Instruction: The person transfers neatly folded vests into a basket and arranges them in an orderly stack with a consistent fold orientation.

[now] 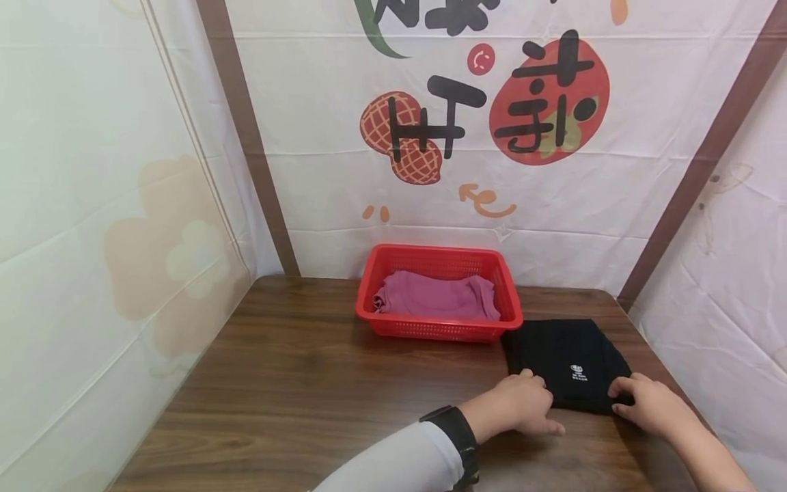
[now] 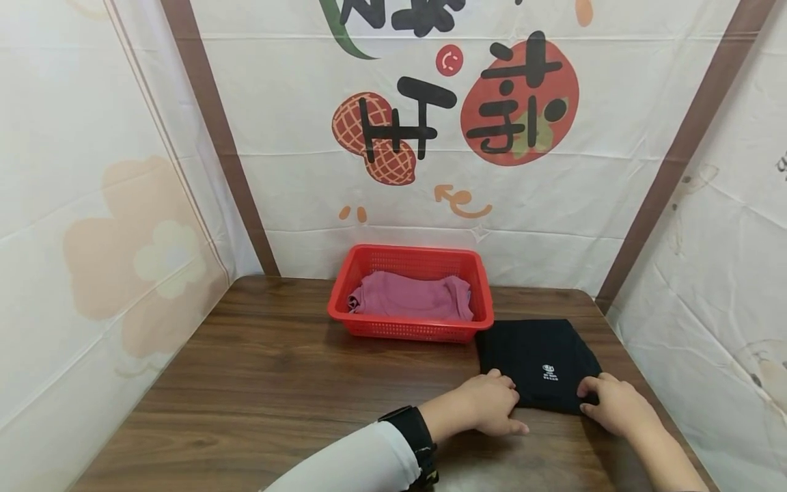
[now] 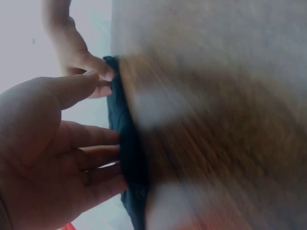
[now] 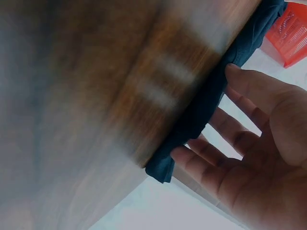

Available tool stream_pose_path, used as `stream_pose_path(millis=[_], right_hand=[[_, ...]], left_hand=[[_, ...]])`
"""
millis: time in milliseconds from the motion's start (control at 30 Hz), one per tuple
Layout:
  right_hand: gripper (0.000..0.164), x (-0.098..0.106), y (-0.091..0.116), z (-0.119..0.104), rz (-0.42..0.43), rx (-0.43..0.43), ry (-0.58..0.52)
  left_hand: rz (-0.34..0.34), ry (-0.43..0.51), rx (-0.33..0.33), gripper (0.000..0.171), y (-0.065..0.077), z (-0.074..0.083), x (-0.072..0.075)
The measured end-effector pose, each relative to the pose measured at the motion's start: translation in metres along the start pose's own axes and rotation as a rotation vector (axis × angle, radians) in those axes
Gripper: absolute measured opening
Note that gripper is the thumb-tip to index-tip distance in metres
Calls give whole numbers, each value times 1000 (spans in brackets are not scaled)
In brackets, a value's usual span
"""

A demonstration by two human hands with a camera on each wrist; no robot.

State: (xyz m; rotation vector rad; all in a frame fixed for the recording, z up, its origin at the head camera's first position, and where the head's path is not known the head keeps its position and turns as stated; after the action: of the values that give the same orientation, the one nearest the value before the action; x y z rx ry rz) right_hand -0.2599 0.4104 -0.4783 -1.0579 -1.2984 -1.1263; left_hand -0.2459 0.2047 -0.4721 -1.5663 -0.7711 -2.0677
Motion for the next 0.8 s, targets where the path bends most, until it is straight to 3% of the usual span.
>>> stream_pose_path(millis=[433, 633, 800], right_hand=[[21, -2, 28, -8, 29, 29, -3], [21, -3, 36, -10, 0, 29, 3], [22, -5, 41, -16, -58, 23, -10]], left_hand=[[-72, 7, -37, 40, 20, 24, -10], [-76, -27, -47, 41, 30, 36, -12], [-86, -48, -17, 43, 40, 42, -15]])
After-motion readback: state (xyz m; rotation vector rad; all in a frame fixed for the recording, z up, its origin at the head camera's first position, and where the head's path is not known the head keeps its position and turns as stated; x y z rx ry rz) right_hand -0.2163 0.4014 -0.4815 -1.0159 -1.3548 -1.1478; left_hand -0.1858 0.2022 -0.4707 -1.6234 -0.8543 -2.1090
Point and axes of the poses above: each hand's wrist, its own y-axis away from the middle knuckle, its own x-axis out of the back of the hand, z = x × y, the point moved 8 cm from there along -y, towards the middle knuckle, and after that the axes turned 10 degrees about y, right-handed, at the moved point
